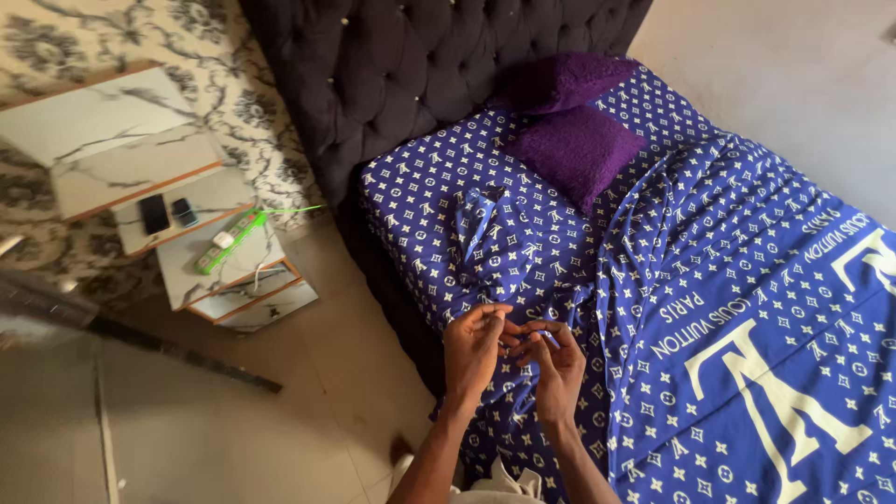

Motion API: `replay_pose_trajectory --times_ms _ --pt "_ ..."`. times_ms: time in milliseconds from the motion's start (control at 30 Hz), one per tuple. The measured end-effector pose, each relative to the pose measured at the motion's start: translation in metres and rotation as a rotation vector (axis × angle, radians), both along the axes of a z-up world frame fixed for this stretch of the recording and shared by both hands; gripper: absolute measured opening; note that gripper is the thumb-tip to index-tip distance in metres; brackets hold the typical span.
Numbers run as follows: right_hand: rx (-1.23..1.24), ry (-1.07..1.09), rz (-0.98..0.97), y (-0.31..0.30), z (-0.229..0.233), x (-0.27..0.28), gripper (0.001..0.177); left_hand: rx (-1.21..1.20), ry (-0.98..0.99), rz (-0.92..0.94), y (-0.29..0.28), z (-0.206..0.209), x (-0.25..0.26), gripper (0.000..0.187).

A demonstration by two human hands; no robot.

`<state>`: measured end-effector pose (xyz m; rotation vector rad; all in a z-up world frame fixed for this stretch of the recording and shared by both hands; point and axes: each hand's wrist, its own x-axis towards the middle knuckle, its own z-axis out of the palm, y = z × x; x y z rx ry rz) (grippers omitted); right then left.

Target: The person removes pillowcases from several pillows on a bed, places the bare pillows on the floor, and hangs the removed pillowcases on a window grille. The person handles a blue patterned pillowcase, a purple pillowcase, and a red pillowcase.

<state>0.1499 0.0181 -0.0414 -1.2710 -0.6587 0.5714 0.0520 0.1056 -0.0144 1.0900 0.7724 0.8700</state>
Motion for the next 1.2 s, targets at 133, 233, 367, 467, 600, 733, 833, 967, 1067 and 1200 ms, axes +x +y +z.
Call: replay_pose_trajectory --times_ms 133,233,367,467,600,733,833,967,1067,1200 --pt "-0.019 0.043 -0.054 0.04 -0.011 0.013 0.018 0.012 0.067 -0.026 0.055 -0.007 0.021 0.024" --pt "-0.055 -0.002 -0.145 0.075 -0.024 0.024 0.02 0.013 0.097 -0.078 0.104 -0.016 0.039 0.024" --pt "0.011 -0.003 -0.204 0.137 -0.045 0.037 0.02 0.03 0.083 -0.196 0.182 -0.039 0.07 0.024" --pt "-0.028 0.017 -0.303 0.195 -0.055 0.051 0.017 0.088 0.135 -0.256 0.244 -0.063 0.091 0.023" --pt "-0.177 0.054 -0.449 0.251 -0.09 0.066 0.013 0.145 0.178 -0.361 0.315 -0.113 0.116 0.023" --pt "-0.391 0.042 -0.477 0.294 -0.157 0.089 0.017 0.114 0.287 -0.469 0.375 -0.167 0.142 0.023" --pt "-0.829 -0.242 -0.358 0.306 -0.215 0.099 0.025 0.169 0.48 -0.557 0.41 -0.209 0.159 0.025" --pt "-1.253 -0.432 -0.304 0.305 -0.268 0.083 0.072 0.262 0.575 -0.6 0.451 -0.26 0.183 0.026" --pt "-1.431 -0.421 -0.25 0.304 -0.278 0.078 0.097 0.436 0.666 -0.604 0.475 -0.29 0.201 0.025" --pt "-1.565 -0.446 -0.19 0.304 -0.282 0.074 0.087 0.581 0.825 -0.657 0.495 -0.315 0.222 0.05"
